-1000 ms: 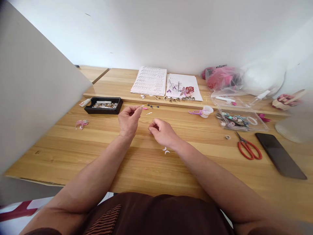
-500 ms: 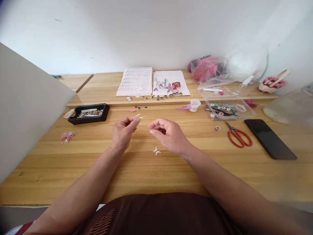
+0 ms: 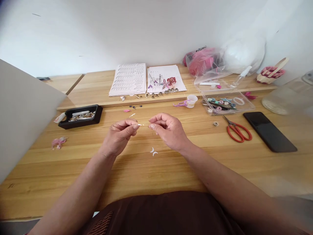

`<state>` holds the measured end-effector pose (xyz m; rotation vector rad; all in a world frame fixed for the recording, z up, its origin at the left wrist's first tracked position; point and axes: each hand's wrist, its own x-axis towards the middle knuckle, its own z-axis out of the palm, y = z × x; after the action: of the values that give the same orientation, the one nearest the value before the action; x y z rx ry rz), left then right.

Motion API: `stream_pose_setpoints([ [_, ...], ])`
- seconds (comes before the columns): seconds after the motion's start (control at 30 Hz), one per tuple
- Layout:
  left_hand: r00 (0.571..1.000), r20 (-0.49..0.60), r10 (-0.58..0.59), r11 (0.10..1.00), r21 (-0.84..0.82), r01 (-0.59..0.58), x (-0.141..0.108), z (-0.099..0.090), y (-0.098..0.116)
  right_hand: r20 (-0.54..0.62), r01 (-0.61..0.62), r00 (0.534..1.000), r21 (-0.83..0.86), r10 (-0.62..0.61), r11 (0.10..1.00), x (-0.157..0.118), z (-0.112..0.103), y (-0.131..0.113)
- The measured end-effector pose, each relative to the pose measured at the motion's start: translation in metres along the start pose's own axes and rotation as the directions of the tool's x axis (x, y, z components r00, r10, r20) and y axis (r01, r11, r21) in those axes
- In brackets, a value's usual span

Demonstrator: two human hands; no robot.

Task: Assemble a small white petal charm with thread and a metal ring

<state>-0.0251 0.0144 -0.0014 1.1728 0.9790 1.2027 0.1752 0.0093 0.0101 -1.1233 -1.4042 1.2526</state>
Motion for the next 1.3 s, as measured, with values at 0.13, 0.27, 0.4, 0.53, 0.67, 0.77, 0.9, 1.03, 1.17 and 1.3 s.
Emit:
stream_pose_setpoints([
  [0.13, 0.981, 0.097, 0.169, 0.963, 0.196, -0.185, -0.003, 0.006, 0.003, -0.039, 0.079, 0.996, -0.052, -0.081, 0.996, -0.001, 0.000, 0.000],
  [0.27, 0.973, 0.103, 0.206, 0.938, 0.264, -0.226, -0.005, 0.010, 0.003, -0.056, 0.116, 0.991, -0.091, -0.121, 0.989, -0.004, 0.001, -0.001],
  [0.4, 0.979, 0.065, 0.194, 0.948, 0.244, -0.204, -0.006, 0.011, -0.001, -0.029, 0.137, 0.990, -0.106, -0.140, 0.985, -0.005, 0.002, -0.003],
  [0.53, 0.982, 0.064, 0.179, 0.963, 0.194, -0.188, -0.006, 0.011, -0.003, 0.016, 0.124, 0.992, -0.088, -0.124, 0.988, -0.006, 0.004, -0.004],
  [0.67, 0.977, 0.068, 0.201, 0.956, 0.204, -0.210, -0.007, 0.012, -0.002, 0.046, 0.054, 0.998, -0.028, -0.053, 0.998, -0.004, 0.003, -0.004],
  [0.77, 0.973, 0.073, 0.217, 0.953, 0.198, -0.228, -0.008, 0.011, -0.002, 0.076, -0.048, 0.996, 0.076, 0.042, 0.996, -0.002, 0.001, -0.003],
  [0.9, 0.971, 0.092, 0.219, 0.956, 0.180, -0.232, -0.008, 0.011, -0.003, 0.148, -0.170, 0.978, 0.178, 0.145, 0.969, 0.000, -0.001, 0.000],
  [1.03, 0.976, 0.113, 0.185, 0.969, 0.142, -0.200, -0.007, 0.011, -0.003, 0.195, -0.236, 0.961, 0.220, 0.194, 0.946, 0.001, -0.002, 0.002],
  [1.17, 0.983, 0.119, 0.139, 0.982, 0.108, -0.152, -0.006, 0.010, -0.005, 0.184, -0.228, 0.964, 0.214, 0.190, 0.950, 0.001, -0.003, 0.002],
  [1.3, 0.980, 0.136, 0.146, 0.982, 0.097, -0.160, -0.005, 0.010, -0.006, 0.185, -0.225, 0.965, 0.204, 0.188, 0.953, 0.002, -0.003, 0.001],
])
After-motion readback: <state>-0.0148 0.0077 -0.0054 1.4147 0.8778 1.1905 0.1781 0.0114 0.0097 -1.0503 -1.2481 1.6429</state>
